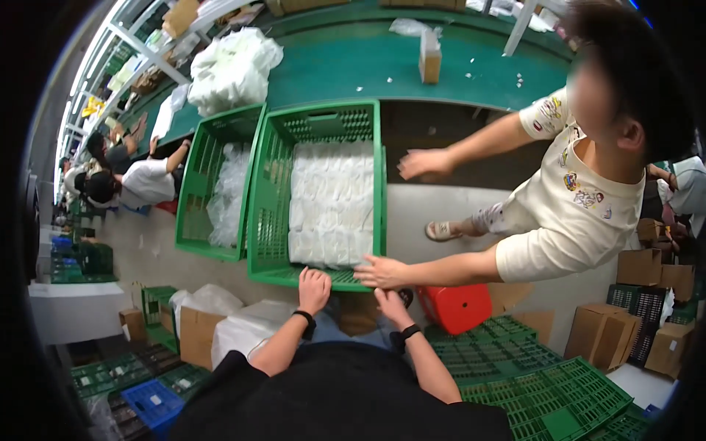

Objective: The person moves a green crate onto the table, then picks up white packages from the crate and places them into cardboard boxes. They repeat this process, folding the flaps of the boxes closed and arranging them on the table.

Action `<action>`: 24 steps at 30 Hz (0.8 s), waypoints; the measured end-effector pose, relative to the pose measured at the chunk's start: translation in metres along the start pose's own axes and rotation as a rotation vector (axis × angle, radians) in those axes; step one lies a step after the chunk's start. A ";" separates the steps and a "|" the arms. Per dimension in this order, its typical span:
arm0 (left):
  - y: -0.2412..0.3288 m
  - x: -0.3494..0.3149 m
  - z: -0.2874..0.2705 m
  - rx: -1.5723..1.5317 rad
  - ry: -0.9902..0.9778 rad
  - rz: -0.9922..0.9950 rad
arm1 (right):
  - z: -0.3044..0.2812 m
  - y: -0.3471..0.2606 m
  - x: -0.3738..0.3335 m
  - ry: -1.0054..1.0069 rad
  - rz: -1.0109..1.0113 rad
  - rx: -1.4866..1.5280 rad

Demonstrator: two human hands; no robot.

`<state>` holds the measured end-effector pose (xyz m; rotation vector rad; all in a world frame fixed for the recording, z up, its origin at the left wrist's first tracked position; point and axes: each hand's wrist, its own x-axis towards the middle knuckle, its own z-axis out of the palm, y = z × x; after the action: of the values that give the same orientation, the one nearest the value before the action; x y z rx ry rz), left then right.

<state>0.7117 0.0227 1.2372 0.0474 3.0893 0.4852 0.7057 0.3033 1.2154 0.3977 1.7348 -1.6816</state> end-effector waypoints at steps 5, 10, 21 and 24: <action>0.024 0.006 0.022 -0.016 0.189 -0.184 | 0.007 0.001 0.018 0.125 -0.228 -0.742; 0.010 0.018 0.028 -0.014 0.210 -0.192 | -0.023 -0.049 0.045 -0.242 -0.092 -0.845; -0.008 0.054 0.011 -0.064 0.104 -0.342 | -0.119 -0.196 0.156 -0.282 0.136 -0.334; 0.002 0.062 0.014 0.030 0.044 -0.388 | -0.146 -0.249 0.207 -0.248 0.144 -0.298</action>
<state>0.6504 0.0311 1.2242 -0.5559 3.0318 0.4253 0.3589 0.3664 1.2602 0.1642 1.6928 -1.2863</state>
